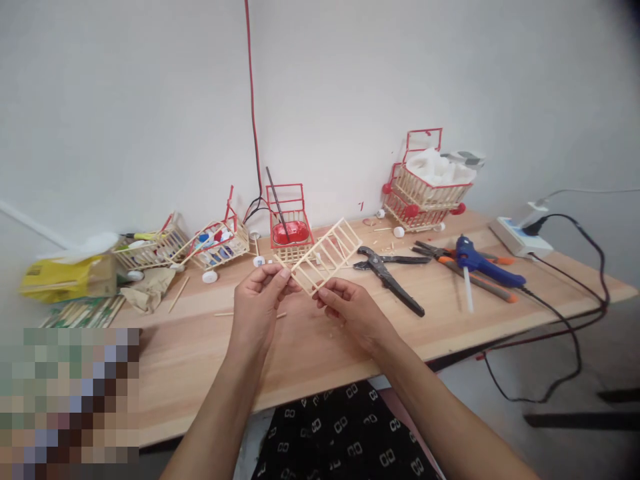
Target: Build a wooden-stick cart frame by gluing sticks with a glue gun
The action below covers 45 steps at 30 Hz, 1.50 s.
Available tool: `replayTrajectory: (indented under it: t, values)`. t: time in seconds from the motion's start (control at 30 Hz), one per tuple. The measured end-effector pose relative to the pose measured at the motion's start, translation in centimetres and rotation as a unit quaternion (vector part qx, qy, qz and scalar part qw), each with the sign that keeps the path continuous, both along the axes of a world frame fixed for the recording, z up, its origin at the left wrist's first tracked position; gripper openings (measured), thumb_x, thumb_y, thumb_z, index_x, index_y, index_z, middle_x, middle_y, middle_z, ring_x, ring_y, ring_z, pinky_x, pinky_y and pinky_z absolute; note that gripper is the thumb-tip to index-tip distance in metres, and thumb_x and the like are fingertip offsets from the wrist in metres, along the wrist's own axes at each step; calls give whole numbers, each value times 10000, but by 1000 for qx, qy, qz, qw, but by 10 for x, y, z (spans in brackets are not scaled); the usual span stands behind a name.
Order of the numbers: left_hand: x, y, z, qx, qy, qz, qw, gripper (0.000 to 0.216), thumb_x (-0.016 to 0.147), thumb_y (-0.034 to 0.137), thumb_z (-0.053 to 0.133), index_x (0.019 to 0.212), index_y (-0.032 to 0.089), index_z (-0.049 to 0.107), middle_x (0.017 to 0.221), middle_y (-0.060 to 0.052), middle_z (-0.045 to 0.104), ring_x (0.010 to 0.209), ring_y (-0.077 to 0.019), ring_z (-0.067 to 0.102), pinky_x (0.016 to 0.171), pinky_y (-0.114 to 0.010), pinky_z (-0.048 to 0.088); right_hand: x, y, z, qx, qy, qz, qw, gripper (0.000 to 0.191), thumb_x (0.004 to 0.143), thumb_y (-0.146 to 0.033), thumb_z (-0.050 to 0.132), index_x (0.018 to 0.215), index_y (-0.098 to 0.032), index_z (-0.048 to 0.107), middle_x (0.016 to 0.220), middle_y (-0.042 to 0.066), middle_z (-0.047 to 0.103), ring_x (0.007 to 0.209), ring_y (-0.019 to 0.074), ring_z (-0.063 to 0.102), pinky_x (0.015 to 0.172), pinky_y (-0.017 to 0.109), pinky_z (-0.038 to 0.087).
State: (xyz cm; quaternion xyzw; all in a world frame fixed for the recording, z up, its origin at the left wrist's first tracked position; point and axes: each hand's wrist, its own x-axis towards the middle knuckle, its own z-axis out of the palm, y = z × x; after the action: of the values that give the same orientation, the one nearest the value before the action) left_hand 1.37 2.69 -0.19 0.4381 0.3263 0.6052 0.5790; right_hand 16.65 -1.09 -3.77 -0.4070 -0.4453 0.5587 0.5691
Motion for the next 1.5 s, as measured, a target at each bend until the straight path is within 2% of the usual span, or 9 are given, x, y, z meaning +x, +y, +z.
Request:
replayTrajectory:
  t: [0.3, 0.53, 0.9, 1.13, 1.3, 1.5]
  values:
    - [7, -3, 1, 13, -2, -24, 1000, 154, 718, 214, 743, 803, 139, 639, 688, 15, 641, 623, -84, 607, 667, -220, 510, -1, -1, -6, 6, 23, -23, 999, 174, 776, -347, 685, 769, -189, 612, 690, -32, 564, 591, 91, 435, 583, 240, 330]
    - [15, -7, 1, 4, 6, -9, 1000, 354, 638, 170, 792, 917, 159, 575, 743, 36, 626, 595, -77, 588, 607, -205, 495, 0, 0, -8, 17, 33, -30, 999, 177, 777, -342, 682, 775, -188, 595, 664, -40, 543, 592, 91, 430, 590, 239, 330]
    - [21, -14, -13, -77, 73, -79, 991, 257, 645, 221, 783, 856, 117, 679, 692, 6, 649, 551, -64, 543, 582, -201, 457, 0, 1, -10, 30, 15, -32, 999, 181, 805, -362, 660, 817, -187, 616, 691, -32, 549, 603, 94, 435, 592, 241, 339]
    - [24, -14, -19, -41, 94, -53, 993, 165, 675, 248, 755, 747, 129, 666, 604, 7, 623, 548, -93, 553, 590, -238, 466, -3, 7, -15, 20, -13, -52, 998, 235, 783, -410, 680, 771, -191, 596, 676, -18, 587, 606, 106, 465, 593, 244, 349]
    - [18, -8, -18, -49, 58, -52, 996, 177, 670, 266, 756, 683, 126, 648, 576, 14, 602, 522, -89, 536, 587, -250, 467, -11, 10, -8, 29, -9, -47, 998, 242, 770, -409, 696, 763, -189, 594, 684, -13, 594, 602, 105, 473, 594, 250, 368]
    - [12, 1, -22, -26, 71, -37, 996, 194, 659, 287, 758, 664, 130, 643, 571, 13, 601, 529, -97, 549, 574, -245, 469, -22, 13, -5, 18, -3, -65, 998, 256, 743, -407, 718, 737, -185, 591, 673, -11, 604, 612, 110, 505, 615, 260, 411]
